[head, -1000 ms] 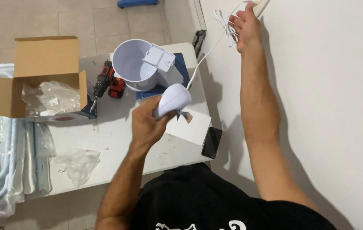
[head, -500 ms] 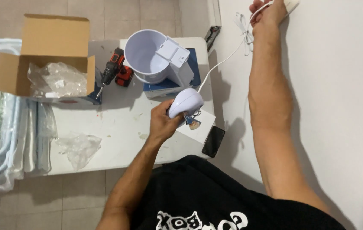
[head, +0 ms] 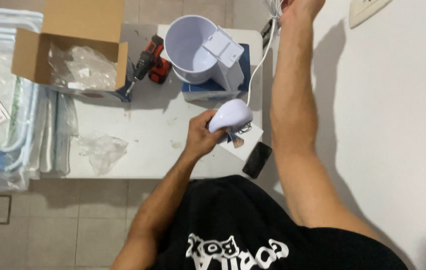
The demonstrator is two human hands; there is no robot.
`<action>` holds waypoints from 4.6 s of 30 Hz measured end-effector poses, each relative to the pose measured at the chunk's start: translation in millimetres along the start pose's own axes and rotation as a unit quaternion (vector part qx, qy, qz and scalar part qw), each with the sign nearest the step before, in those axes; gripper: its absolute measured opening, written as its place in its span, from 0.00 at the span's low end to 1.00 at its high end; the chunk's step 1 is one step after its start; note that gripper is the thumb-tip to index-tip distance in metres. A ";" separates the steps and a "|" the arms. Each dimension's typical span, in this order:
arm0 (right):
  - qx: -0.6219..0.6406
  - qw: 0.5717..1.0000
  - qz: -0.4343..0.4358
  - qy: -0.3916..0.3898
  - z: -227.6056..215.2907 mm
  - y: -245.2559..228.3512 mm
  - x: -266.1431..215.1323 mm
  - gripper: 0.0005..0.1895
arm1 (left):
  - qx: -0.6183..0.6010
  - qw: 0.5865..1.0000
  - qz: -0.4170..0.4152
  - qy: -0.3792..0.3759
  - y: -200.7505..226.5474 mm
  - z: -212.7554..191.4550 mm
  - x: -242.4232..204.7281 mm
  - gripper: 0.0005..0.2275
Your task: Unboxing and assembling an electric hand mixer, including removing protective plastic and attaching the beaters and motor unit to the stand.
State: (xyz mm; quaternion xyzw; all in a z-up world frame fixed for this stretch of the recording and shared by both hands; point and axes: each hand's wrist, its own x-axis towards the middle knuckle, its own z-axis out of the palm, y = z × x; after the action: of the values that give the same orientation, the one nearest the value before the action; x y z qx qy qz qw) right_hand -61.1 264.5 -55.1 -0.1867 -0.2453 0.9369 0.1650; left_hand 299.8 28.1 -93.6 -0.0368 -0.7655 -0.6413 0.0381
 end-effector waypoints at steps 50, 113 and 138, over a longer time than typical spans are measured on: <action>-0.631 0.642 0.063 -0.431 -153.1 22.4 -352.8 0.30 | 0.245 0.947 0.007 -0.209 -18.0 -129.3 -45.5 0.24; -0.237 0.874 0.264 -0.333 -246.4 31.4 -319.2 0.27 | -0.372 0.884 -0.160 0.232 -193.4 -171.1 -30.1 0.03; -0.182 0.875 0.258 -0.366 -324.4 13.5 -266.1 0.24 | -0.167 0.914 -0.295 0.224 -273.3 -178.4 -58.0 0.14</action>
State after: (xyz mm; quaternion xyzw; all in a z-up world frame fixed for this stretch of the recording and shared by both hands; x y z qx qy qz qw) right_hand 308.7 275.9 -253.3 0.0863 -0.3979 0.8862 -0.2209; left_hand 330.7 -195.7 -336.2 0.3299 -0.5949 -0.7329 0.0108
